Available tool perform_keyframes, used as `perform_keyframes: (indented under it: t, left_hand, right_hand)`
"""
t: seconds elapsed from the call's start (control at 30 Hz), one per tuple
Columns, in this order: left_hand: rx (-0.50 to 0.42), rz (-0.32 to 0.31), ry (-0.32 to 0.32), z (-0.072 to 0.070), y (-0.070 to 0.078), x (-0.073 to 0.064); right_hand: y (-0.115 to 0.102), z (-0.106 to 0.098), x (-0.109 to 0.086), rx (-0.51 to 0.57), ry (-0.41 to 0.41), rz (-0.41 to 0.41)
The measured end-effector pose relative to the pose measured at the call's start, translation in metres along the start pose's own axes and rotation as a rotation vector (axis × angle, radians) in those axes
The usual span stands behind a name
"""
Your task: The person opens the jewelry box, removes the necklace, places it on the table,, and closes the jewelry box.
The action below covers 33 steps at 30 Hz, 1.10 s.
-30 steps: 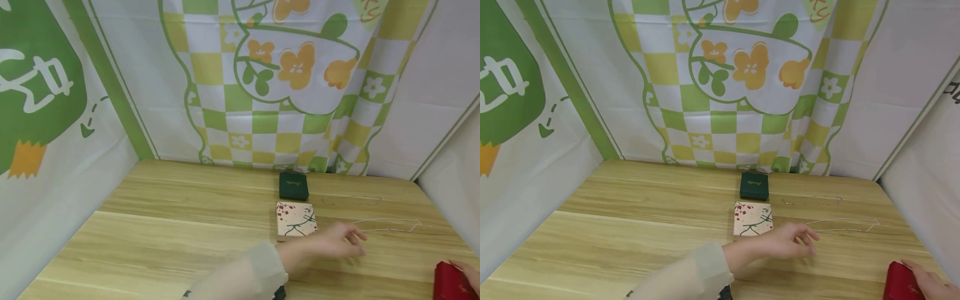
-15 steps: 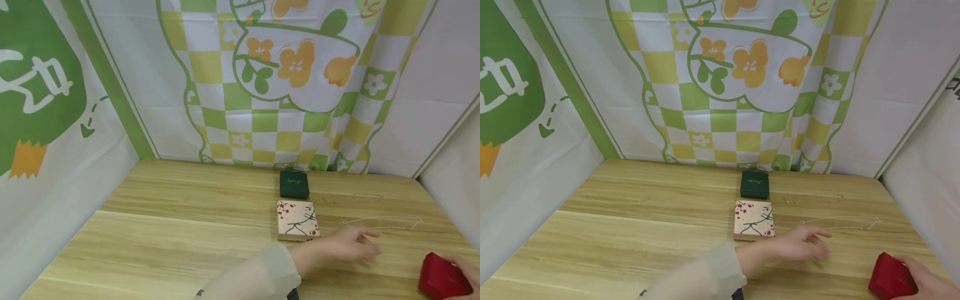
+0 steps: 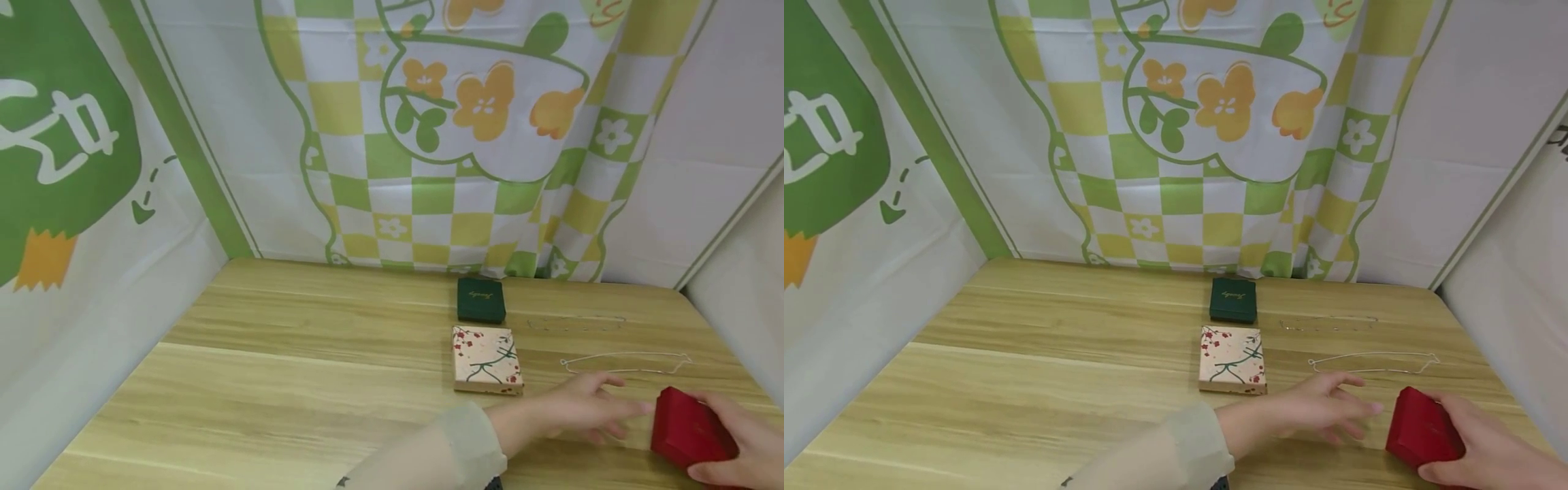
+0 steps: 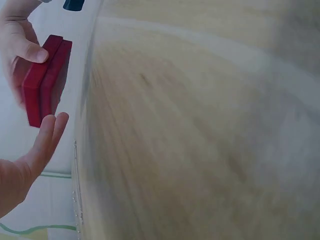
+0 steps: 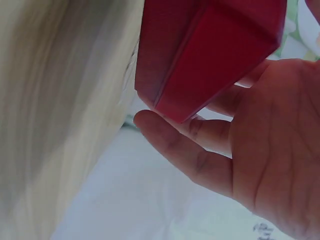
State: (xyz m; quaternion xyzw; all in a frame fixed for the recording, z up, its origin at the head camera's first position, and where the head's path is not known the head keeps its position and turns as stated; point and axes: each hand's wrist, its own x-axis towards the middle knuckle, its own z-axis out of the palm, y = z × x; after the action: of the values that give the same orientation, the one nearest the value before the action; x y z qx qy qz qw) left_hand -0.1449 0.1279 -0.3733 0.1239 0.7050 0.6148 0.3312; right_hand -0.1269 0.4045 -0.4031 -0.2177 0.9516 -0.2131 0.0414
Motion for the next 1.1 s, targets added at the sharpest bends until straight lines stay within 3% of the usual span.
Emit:
perform_keyframes:
  t: [0.13, 0.47, 0.73, 0.97, 1.1]
  left_hand:
    - [-0.106, -0.042, -0.01, 0.0, -0.002, 0.005]
    - [-0.278, -0.066, 0.0, -0.003, -0.003, 0.008]
    - [-0.328, -0.078, -0.026, -0.01, -0.005, 0.007]
    - [-0.338, -0.059, 0.006, -0.02, -0.005, 0.002]
    - [-0.349, -0.04, 0.022, -0.025, -0.006, -0.002]
  right_hand:
    - [-0.018, -0.005, 0.008, 0.013, -0.032, -0.067]
    - [-0.057, -0.006, 0.021, -0.015, 0.042, -0.171]
    - [-0.071, -0.009, 0.028, -0.046, -0.002, -0.151]
    - [-0.088, -0.012, 0.038, -0.097, -0.024, -0.079]
    - [-0.095, -0.011, 0.044, -0.123, -0.003, -0.09]
